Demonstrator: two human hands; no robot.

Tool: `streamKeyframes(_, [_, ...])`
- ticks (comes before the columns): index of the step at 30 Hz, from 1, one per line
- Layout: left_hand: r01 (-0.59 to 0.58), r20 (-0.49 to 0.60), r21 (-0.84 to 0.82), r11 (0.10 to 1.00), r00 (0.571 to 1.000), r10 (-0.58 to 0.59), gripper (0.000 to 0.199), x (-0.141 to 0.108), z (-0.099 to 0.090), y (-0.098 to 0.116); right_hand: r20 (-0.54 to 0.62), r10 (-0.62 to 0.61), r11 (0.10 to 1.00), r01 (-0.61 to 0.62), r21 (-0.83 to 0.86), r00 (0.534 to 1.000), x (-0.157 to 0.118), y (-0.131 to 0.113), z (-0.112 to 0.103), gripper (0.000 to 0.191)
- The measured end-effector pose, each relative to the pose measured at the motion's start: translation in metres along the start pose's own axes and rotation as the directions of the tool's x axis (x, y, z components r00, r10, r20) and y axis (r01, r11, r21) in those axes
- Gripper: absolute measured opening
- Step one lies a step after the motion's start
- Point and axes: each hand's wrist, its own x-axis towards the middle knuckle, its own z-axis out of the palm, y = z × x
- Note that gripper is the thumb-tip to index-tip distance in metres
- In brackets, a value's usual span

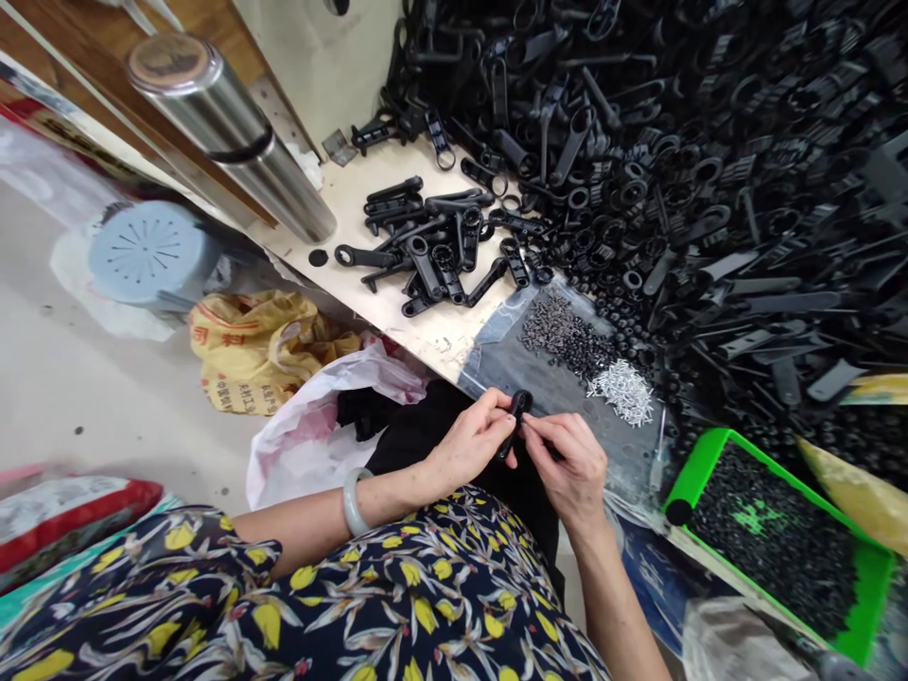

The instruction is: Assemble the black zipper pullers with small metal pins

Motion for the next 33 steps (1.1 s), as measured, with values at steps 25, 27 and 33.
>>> streamKeyframes(25, [-0.045, -0.015, 0.03, 0.999, 0.999, 0.045, 0.017, 0.001, 0.0, -0.005, 0.075, -0.078, 0.918, 0.101, -0.384, 0.994, 0.007, -0.014, -0.005, 0.004])
streamKeyframes(27, [-0.052, -0.009, 0.042, 0.998, 0.999, 0.052, 0.016, 0.002, 0.0, -0.006, 0.125, -0.087, 0.907, 0.131, -0.401, 0.988, 0.01, -0.014, -0.007, 0.006])
streamKeyframes(33, [-0.078, 0.013, 0.07, 0.994, 0.997, 0.078, 0.015, 0.005, -0.003, -0.005, 0.252, -0.131, 0.886, 0.227, -0.404, 0.959, 0.022, -0.01, -0.011, 0.017])
